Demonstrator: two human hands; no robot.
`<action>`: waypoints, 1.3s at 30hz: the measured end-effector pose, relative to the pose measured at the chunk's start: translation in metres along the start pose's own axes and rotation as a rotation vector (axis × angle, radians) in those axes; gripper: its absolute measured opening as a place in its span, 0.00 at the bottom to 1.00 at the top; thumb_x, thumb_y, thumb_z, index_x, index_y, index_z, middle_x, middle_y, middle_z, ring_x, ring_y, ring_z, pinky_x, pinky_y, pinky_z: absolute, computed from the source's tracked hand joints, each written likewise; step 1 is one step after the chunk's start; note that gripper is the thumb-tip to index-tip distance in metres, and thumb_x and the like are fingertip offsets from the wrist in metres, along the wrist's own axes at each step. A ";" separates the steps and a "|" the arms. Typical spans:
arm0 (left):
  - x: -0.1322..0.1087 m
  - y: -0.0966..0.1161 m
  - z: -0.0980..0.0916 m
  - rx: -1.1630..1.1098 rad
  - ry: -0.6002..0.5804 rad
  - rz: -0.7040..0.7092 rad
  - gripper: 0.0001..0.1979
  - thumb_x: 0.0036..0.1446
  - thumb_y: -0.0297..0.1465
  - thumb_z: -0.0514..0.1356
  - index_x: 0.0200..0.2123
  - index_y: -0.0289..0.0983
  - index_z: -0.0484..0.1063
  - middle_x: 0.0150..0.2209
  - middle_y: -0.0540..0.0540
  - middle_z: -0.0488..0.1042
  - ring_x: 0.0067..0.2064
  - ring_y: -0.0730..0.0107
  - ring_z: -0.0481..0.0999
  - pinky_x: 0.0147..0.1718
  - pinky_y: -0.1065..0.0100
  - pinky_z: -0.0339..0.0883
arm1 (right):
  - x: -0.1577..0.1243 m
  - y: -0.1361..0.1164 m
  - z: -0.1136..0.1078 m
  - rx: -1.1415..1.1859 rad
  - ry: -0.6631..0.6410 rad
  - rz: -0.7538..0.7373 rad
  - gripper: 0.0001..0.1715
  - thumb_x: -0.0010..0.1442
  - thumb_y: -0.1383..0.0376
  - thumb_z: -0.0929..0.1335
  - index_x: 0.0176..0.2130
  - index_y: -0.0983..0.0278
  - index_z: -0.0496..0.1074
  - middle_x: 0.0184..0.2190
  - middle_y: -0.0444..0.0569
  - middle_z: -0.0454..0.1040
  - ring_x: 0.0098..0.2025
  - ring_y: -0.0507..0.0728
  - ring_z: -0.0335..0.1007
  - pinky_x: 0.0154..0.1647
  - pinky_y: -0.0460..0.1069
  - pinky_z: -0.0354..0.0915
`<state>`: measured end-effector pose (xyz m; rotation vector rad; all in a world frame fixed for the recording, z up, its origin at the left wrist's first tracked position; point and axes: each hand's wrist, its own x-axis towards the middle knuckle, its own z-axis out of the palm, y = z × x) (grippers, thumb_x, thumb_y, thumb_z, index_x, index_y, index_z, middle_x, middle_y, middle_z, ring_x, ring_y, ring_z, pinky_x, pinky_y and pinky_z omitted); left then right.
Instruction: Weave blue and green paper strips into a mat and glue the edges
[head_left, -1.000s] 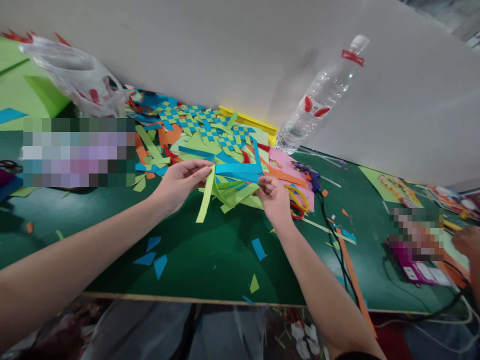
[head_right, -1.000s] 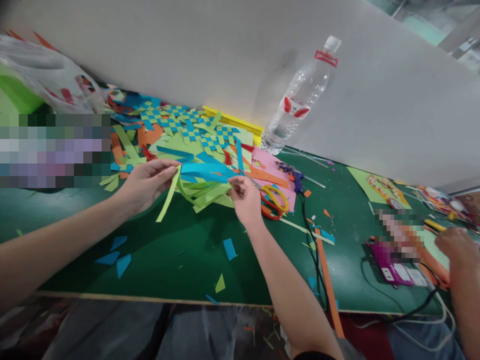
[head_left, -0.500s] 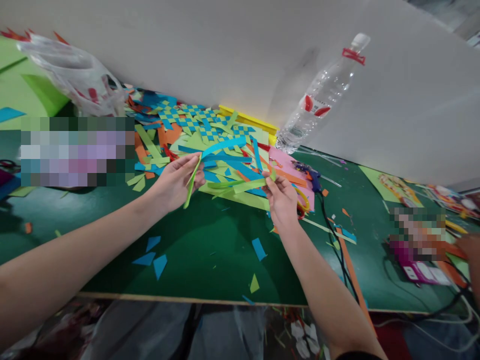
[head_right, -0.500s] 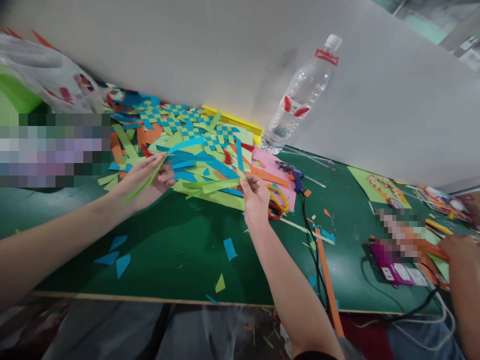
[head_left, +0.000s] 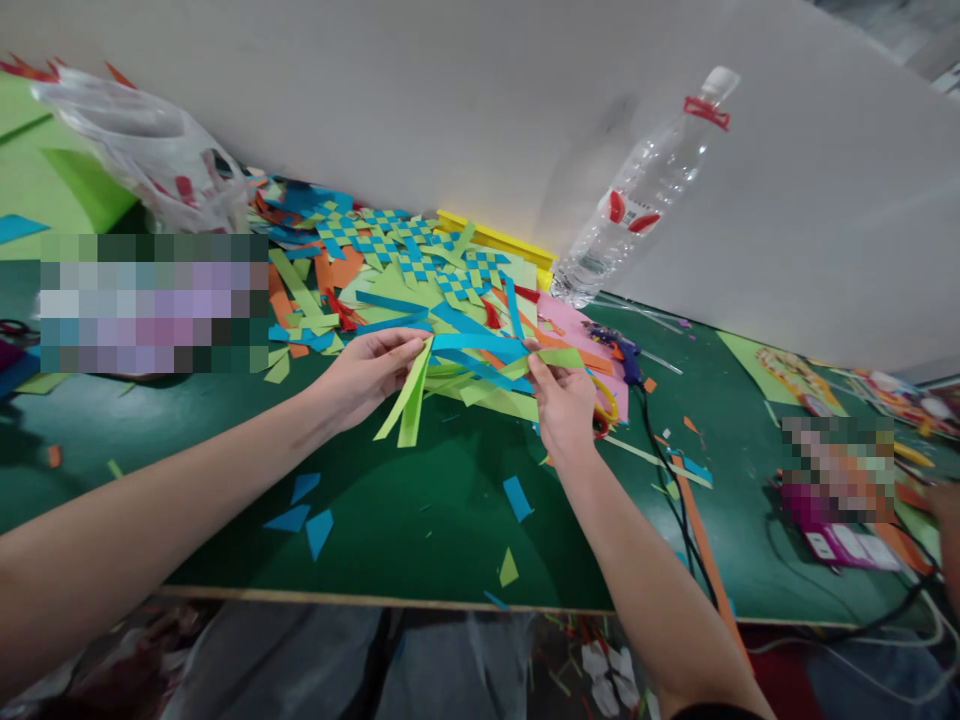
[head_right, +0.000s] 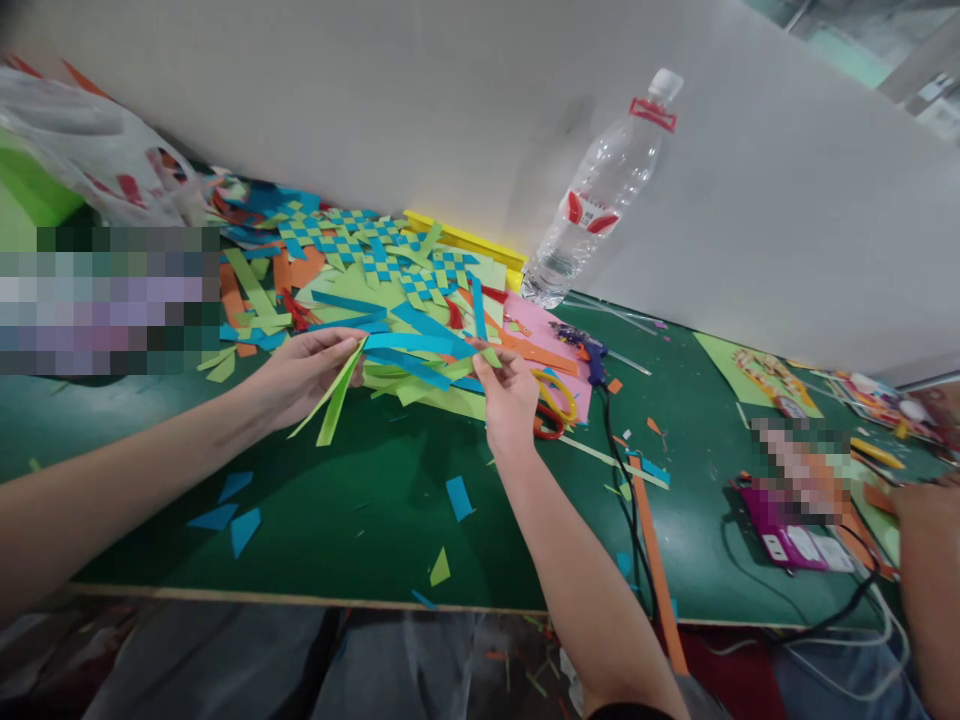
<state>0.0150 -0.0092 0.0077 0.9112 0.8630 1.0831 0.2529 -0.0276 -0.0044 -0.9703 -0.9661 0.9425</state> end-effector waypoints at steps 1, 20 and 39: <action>0.000 0.000 0.001 0.003 0.006 -0.007 0.17 0.44 0.39 0.72 0.36 0.37 0.77 0.24 0.52 0.72 0.26 0.77 0.71 0.29 0.74 0.69 | 0.000 0.001 -0.001 0.001 -0.010 -0.015 0.13 0.49 0.61 0.75 0.34 0.61 0.72 0.42 0.48 0.80 0.45 0.57 0.76 0.47 0.54 0.72; -0.004 -0.004 0.003 0.090 -0.052 -0.042 0.17 0.43 0.39 0.73 0.34 0.36 0.78 0.28 0.50 0.74 0.28 0.78 0.72 0.29 0.75 0.70 | -0.007 -0.005 0.001 -0.124 -0.203 -0.183 0.06 0.54 0.61 0.73 0.35 0.58 0.77 0.42 0.48 0.80 0.46 0.57 0.77 0.43 0.51 0.72; -0.004 -0.006 0.004 0.272 -0.204 0.001 0.14 0.50 0.40 0.68 0.36 0.37 0.76 0.29 0.50 0.76 0.28 0.76 0.73 0.31 0.73 0.69 | -0.011 -0.012 0.005 -0.234 -0.402 -0.104 0.07 0.53 0.65 0.74 0.36 0.55 0.80 0.44 0.44 0.80 0.51 0.57 0.75 0.54 0.53 0.70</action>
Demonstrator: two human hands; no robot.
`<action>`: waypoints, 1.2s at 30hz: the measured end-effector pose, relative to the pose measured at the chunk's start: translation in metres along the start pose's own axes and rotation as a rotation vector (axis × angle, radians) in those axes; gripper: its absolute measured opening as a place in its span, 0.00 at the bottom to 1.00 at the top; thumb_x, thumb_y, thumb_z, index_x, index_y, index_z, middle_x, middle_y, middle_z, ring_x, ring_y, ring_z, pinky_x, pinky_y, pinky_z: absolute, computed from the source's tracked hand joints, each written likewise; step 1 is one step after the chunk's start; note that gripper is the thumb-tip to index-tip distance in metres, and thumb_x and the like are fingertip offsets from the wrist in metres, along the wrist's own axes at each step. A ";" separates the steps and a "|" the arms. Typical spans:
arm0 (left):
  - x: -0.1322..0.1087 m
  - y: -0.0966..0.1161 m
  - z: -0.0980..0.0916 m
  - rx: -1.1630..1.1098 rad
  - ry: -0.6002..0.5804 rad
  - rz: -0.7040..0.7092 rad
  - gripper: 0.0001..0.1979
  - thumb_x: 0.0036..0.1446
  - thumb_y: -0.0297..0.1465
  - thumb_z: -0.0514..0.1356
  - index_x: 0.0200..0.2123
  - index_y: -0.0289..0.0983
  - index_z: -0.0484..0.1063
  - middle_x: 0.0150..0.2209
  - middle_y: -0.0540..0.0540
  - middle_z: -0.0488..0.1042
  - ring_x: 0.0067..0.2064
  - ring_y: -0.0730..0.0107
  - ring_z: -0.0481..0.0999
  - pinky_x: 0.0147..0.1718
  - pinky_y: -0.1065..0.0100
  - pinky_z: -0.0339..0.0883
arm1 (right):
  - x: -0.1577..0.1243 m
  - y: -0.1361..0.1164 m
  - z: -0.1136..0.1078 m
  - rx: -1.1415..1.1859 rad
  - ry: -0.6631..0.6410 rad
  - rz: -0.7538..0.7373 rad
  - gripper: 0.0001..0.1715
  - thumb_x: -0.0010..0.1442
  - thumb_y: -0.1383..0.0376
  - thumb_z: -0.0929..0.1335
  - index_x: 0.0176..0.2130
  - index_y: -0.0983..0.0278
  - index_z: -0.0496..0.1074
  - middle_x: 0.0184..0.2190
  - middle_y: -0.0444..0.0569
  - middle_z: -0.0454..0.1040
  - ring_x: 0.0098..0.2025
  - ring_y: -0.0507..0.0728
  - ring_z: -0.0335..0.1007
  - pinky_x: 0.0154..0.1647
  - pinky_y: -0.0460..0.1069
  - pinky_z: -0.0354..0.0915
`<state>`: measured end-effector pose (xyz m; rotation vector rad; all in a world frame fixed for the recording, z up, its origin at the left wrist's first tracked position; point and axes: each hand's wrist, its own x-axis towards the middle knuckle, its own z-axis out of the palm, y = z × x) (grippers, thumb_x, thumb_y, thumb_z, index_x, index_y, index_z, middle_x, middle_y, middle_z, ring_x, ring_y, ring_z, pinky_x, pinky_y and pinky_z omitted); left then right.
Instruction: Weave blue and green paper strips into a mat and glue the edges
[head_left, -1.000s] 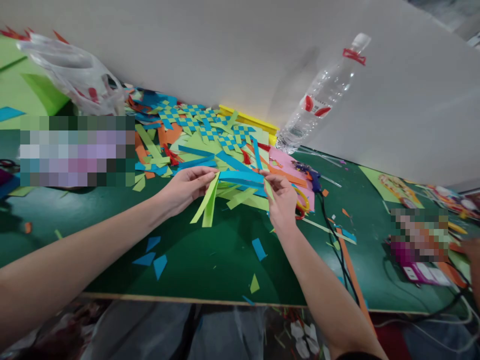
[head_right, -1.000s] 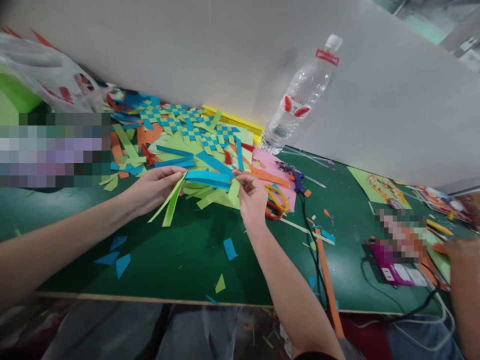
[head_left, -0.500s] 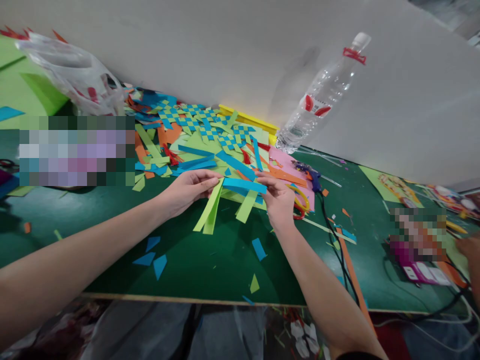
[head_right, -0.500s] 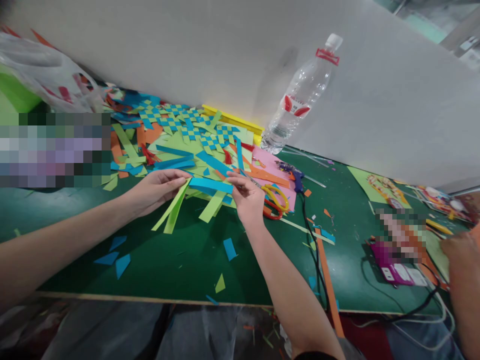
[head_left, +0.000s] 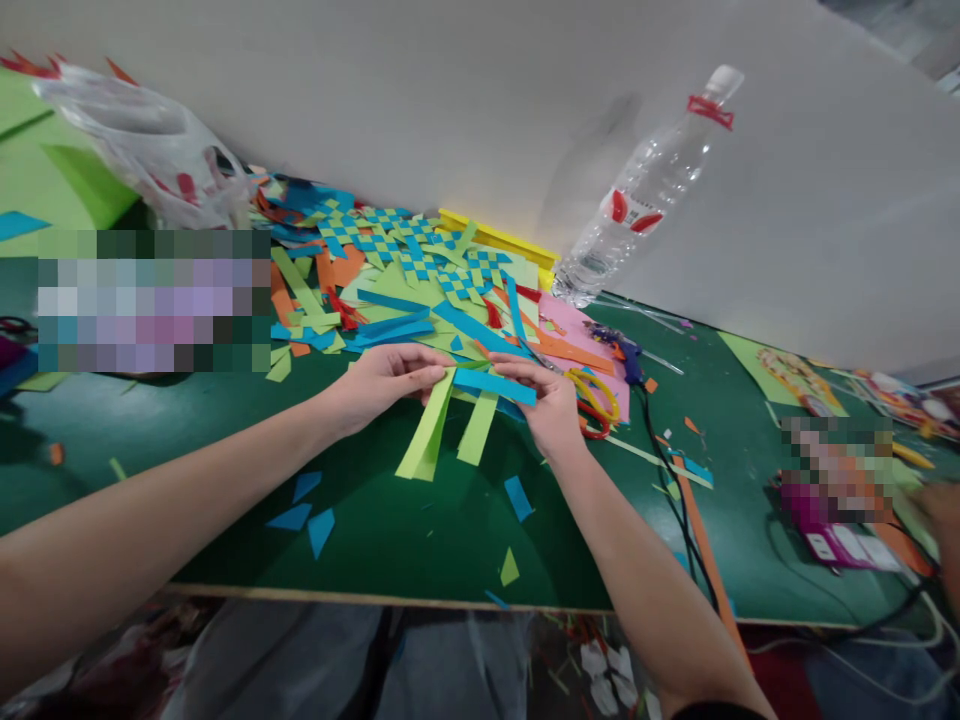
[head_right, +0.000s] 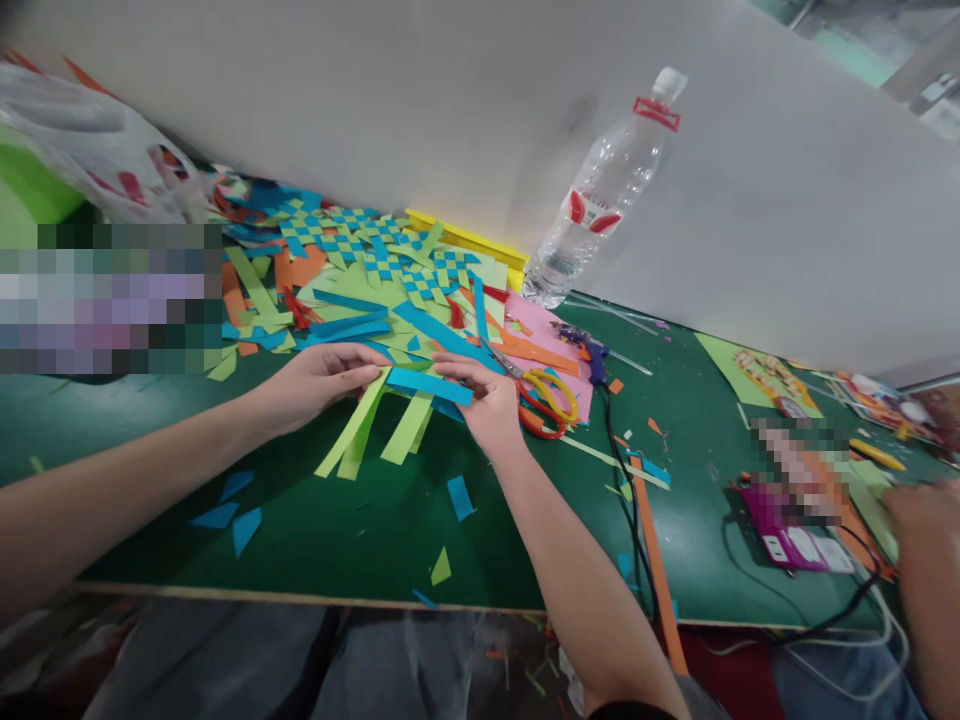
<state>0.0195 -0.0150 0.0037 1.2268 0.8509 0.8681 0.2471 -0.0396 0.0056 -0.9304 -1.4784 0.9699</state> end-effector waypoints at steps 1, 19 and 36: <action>0.000 0.001 0.001 0.009 -0.004 0.002 0.14 0.50 0.40 0.68 0.37 0.37 0.76 0.29 0.50 0.76 0.28 0.76 0.73 0.30 0.73 0.69 | 0.000 0.000 0.000 -0.010 -0.022 0.001 0.08 0.54 0.65 0.74 0.37 0.55 0.80 0.44 0.44 0.80 0.51 0.57 0.75 0.54 0.53 0.70; -0.003 0.008 0.007 0.189 -0.040 0.027 0.12 0.51 0.38 0.67 0.35 0.36 0.76 0.22 0.51 0.73 0.23 0.76 0.71 0.24 0.74 0.65 | -0.001 -0.009 0.000 -0.005 -0.187 0.029 0.10 0.55 0.59 0.73 0.40 0.56 0.80 0.45 0.46 0.80 0.51 0.59 0.75 0.56 0.56 0.68; -0.003 0.007 0.006 0.207 -0.025 0.036 0.12 0.52 0.38 0.67 0.35 0.36 0.75 0.22 0.50 0.74 0.23 0.76 0.72 0.23 0.74 0.65 | -0.003 -0.010 0.001 -0.016 -0.205 0.075 0.12 0.57 0.57 0.71 0.40 0.58 0.81 0.43 0.45 0.80 0.50 0.61 0.75 0.55 0.55 0.68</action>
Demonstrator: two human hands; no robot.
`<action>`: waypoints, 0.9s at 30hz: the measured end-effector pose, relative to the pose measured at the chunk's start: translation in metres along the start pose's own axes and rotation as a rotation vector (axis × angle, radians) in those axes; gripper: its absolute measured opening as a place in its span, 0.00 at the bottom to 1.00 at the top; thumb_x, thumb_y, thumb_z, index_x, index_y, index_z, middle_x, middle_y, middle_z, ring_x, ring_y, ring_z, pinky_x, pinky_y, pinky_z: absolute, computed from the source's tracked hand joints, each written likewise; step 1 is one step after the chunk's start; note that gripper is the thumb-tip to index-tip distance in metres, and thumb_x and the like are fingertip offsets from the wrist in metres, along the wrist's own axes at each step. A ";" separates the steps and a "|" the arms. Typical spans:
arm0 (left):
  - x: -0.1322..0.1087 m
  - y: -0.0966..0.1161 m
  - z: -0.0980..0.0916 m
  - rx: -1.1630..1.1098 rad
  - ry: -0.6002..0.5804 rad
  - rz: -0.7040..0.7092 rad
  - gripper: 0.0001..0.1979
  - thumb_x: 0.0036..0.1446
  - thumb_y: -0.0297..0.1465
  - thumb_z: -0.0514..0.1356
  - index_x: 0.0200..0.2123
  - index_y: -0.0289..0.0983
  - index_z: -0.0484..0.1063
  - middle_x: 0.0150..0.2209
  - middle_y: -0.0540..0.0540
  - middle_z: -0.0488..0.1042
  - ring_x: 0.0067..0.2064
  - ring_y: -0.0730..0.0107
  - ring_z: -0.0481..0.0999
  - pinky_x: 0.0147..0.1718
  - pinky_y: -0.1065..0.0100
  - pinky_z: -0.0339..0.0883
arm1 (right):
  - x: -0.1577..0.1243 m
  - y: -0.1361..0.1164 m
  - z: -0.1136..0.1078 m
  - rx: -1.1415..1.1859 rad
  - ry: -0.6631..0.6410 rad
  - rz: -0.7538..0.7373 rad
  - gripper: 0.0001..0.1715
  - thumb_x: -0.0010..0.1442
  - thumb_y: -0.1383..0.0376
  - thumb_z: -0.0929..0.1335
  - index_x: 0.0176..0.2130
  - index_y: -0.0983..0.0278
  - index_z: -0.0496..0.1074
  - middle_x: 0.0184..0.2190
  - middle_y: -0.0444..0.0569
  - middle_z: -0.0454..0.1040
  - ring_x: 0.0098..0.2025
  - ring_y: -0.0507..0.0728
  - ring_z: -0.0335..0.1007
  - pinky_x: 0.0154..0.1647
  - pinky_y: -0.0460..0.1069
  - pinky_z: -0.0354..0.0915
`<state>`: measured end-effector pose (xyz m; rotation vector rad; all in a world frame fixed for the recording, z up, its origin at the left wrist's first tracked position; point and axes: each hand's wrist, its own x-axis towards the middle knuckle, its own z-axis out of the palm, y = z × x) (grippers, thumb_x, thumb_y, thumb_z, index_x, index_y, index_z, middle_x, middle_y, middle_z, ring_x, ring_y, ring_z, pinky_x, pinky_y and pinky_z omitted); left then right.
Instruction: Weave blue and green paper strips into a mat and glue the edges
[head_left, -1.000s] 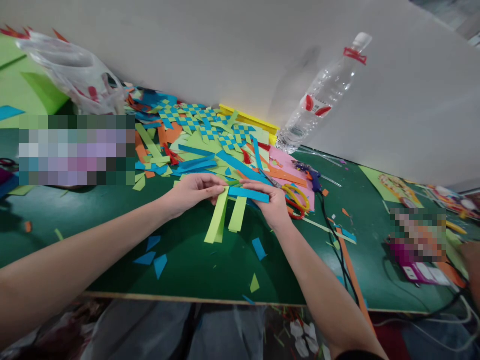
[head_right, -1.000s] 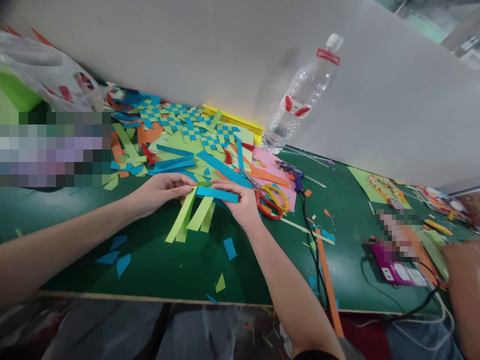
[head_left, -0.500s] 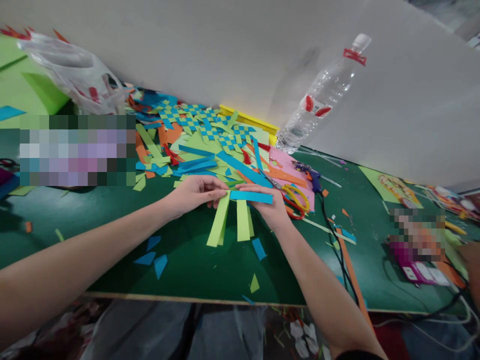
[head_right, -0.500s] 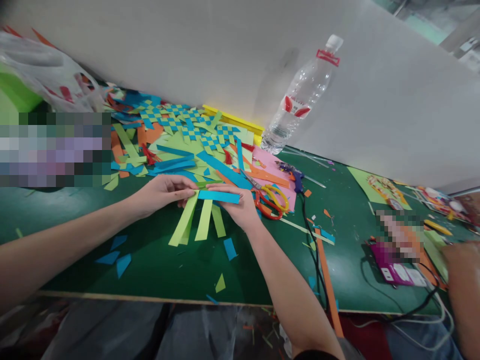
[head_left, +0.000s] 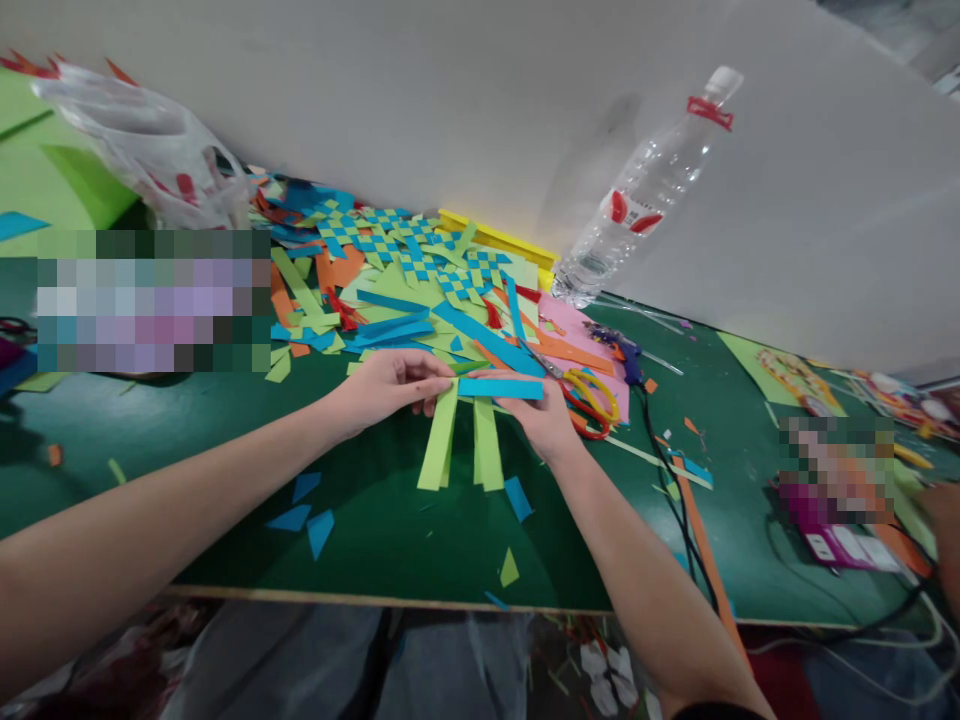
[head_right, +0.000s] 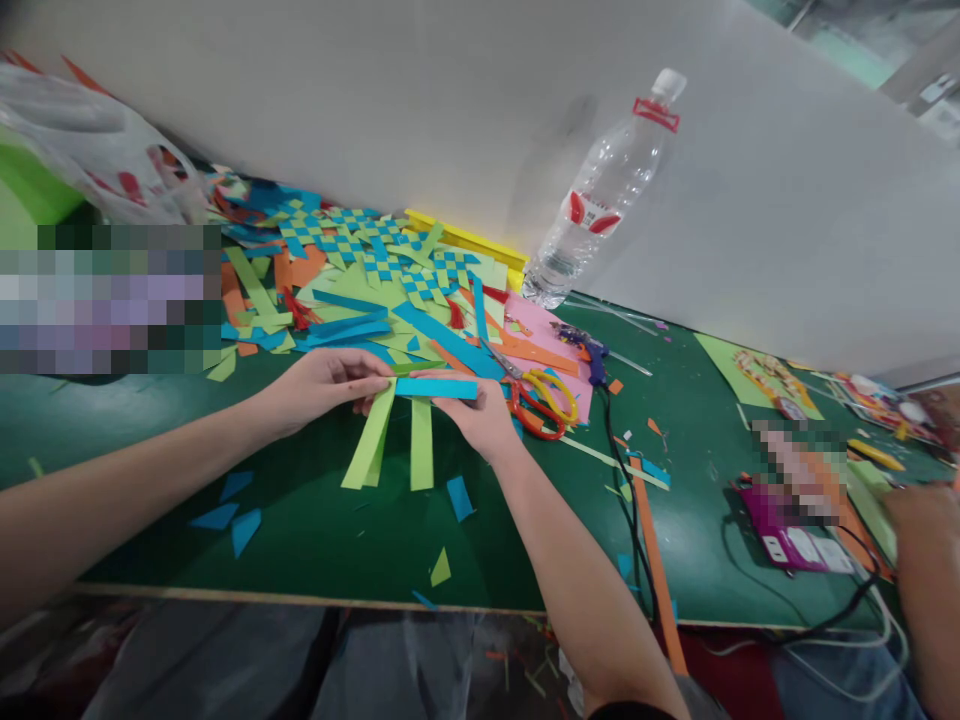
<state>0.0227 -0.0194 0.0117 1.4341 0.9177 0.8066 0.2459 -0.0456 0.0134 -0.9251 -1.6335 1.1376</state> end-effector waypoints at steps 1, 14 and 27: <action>0.000 0.000 0.000 0.002 0.003 0.003 0.12 0.52 0.38 0.67 0.34 0.36 0.75 0.22 0.50 0.74 0.23 0.76 0.72 0.23 0.74 0.65 | 0.000 0.000 0.000 -0.028 0.004 0.004 0.13 0.57 0.57 0.72 0.41 0.58 0.80 0.43 0.45 0.80 0.50 0.60 0.75 0.55 0.55 0.69; -0.003 -0.001 0.000 0.142 -0.029 0.088 0.12 0.55 0.39 0.65 0.36 0.37 0.74 0.22 0.51 0.74 0.23 0.74 0.74 0.23 0.74 0.68 | -0.001 0.003 -0.001 -0.060 0.036 0.055 0.17 0.50 0.59 0.76 0.42 0.59 0.78 0.41 0.46 0.80 0.41 0.57 0.76 0.46 0.52 0.71; -0.004 0.000 0.001 0.165 -0.082 0.103 0.11 0.57 0.35 0.63 0.41 0.36 0.70 0.26 0.51 0.76 0.23 0.77 0.74 0.23 0.76 0.68 | 0.001 0.010 0.001 -0.041 0.115 0.121 0.21 0.41 0.57 0.79 0.32 0.63 0.72 0.29 0.43 0.74 0.30 0.52 0.69 0.35 0.49 0.67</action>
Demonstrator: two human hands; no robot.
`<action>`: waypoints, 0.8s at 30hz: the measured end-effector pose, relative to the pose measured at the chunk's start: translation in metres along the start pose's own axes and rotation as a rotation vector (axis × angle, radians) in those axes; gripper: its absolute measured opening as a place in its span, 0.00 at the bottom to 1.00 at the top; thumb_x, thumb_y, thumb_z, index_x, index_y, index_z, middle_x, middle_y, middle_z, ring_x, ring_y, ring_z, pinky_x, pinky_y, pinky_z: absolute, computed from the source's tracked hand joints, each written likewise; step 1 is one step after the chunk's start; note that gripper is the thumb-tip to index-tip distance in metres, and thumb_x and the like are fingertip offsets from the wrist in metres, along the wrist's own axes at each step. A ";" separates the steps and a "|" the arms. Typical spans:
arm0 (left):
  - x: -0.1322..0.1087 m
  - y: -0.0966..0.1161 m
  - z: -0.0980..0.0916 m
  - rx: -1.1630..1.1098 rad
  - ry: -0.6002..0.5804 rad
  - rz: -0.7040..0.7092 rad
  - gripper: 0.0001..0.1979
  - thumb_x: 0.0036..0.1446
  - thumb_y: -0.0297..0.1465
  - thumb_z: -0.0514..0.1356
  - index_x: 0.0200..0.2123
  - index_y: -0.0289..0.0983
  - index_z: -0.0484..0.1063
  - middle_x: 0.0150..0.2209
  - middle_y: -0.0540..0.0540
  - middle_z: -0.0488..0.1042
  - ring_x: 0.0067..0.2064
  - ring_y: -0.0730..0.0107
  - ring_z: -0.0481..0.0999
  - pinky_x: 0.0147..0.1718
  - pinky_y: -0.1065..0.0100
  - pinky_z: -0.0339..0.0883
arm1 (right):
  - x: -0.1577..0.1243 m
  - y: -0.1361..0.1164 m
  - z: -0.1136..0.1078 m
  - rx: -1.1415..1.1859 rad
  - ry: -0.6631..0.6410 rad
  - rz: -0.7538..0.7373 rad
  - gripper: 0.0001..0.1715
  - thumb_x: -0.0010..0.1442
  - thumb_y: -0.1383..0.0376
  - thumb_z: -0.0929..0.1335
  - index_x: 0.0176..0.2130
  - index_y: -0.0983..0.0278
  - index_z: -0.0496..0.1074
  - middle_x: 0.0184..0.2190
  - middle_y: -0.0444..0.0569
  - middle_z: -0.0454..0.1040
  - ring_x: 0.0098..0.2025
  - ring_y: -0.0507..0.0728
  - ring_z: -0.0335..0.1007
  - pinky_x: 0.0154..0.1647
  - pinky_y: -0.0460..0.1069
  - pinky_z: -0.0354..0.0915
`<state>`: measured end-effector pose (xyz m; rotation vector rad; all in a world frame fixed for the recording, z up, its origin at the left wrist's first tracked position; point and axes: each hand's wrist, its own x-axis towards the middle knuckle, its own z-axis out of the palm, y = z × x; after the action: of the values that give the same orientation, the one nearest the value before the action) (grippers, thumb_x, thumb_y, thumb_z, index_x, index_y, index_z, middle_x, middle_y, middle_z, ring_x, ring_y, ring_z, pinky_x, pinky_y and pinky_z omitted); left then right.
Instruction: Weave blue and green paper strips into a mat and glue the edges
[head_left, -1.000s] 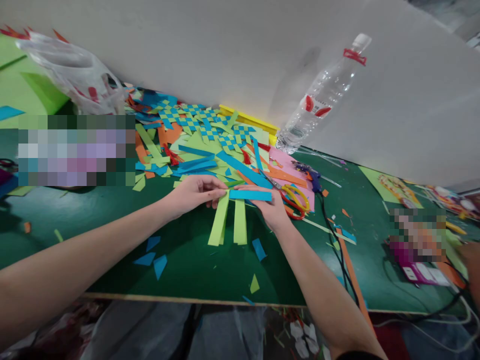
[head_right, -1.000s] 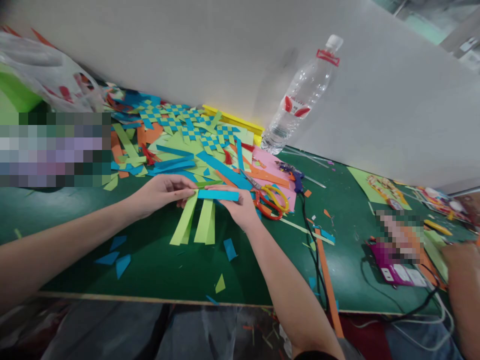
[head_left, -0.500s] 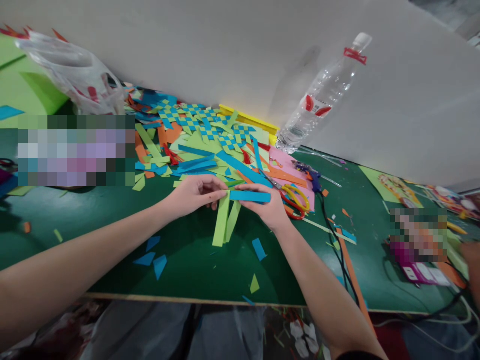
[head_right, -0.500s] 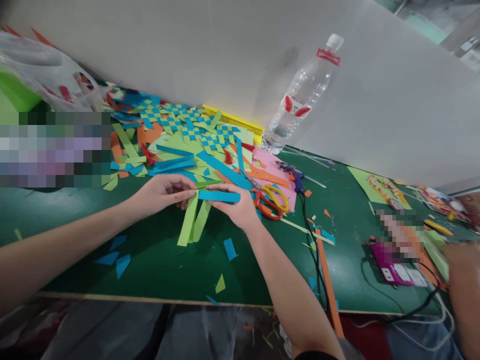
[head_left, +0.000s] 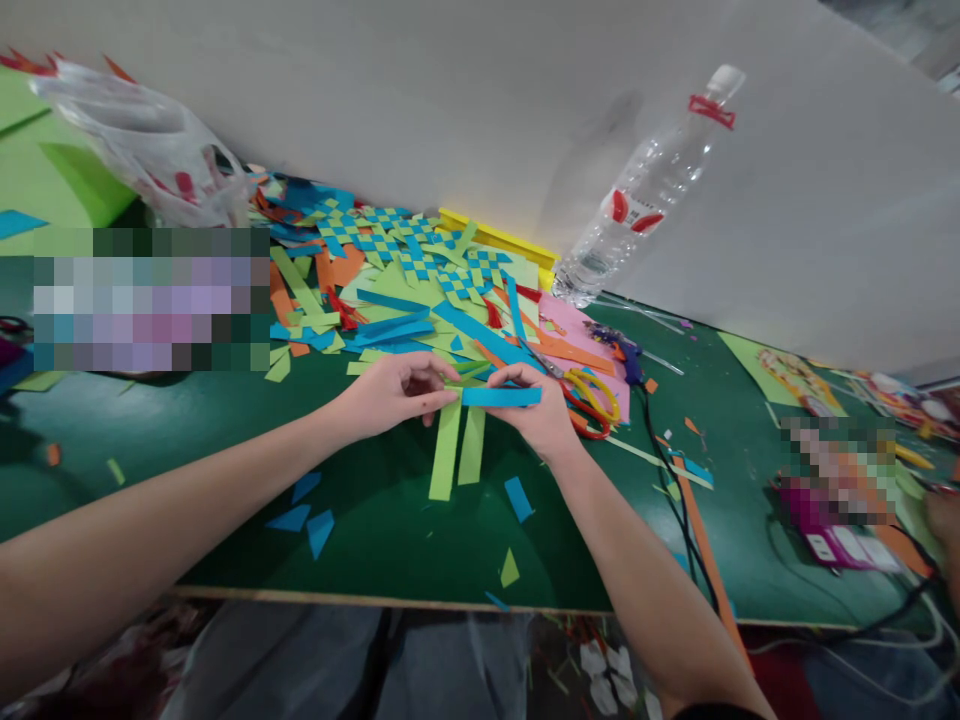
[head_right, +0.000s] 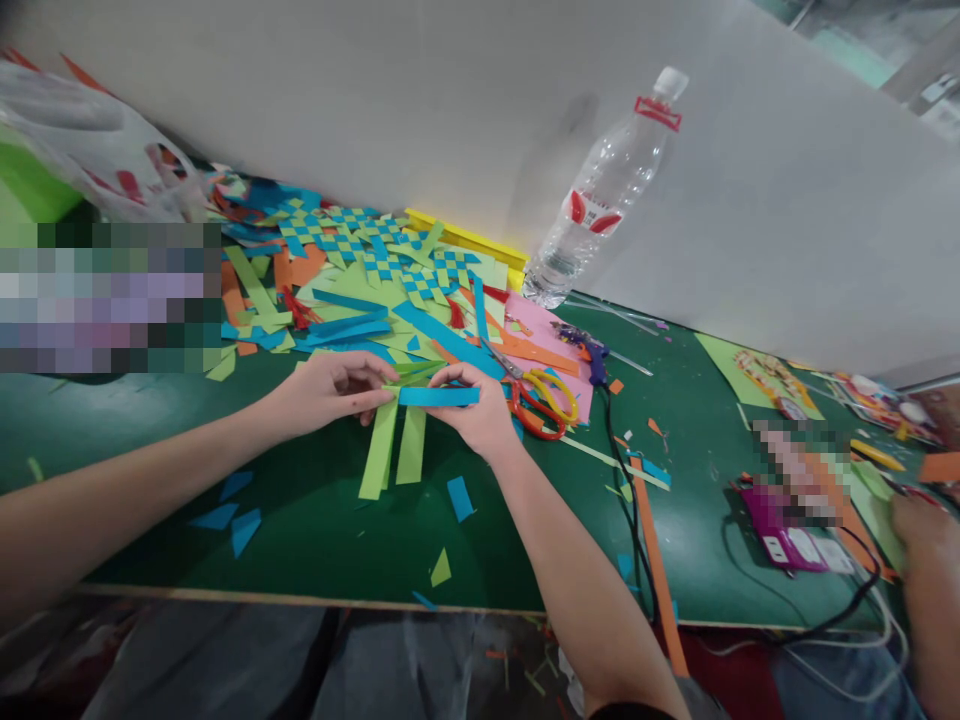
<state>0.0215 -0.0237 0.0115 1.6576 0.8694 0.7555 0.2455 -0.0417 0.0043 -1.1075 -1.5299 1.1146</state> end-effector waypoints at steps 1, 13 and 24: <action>0.000 0.000 0.000 0.007 -0.006 -0.001 0.12 0.57 0.35 0.63 0.42 0.36 0.71 0.27 0.51 0.76 0.23 0.77 0.74 0.23 0.76 0.68 | 0.000 0.001 0.000 0.008 -0.004 -0.004 0.21 0.41 0.57 0.79 0.32 0.63 0.72 0.29 0.43 0.74 0.31 0.52 0.69 0.36 0.49 0.67; 0.001 -0.001 0.002 0.040 -0.055 0.012 0.15 0.56 0.38 0.63 0.42 0.35 0.74 0.26 0.50 0.76 0.23 0.76 0.76 0.24 0.75 0.70 | 0.001 0.003 0.000 0.035 -0.036 0.002 0.22 0.44 0.56 0.78 0.36 0.62 0.72 0.32 0.46 0.77 0.35 0.54 0.73 0.43 0.52 0.69; 0.002 -0.002 0.001 0.018 -0.069 -0.039 0.13 0.56 0.39 0.63 0.37 0.35 0.73 0.27 0.49 0.76 0.23 0.76 0.75 0.24 0.75 0.70 | 0.000 0.003 -0.001 0.126 -0.045 0.003 0.20 0.45 0.58 0.78 0.37 0.62 0.73 0.31 0.44 0.76 0.34 0.53 0.73 0.42 0.51 0.70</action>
<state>0.0233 -0.0225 0.0095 1.6686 0.8593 0.6614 0.2466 -0.0406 0.0011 -1.0058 -1.4714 1.2275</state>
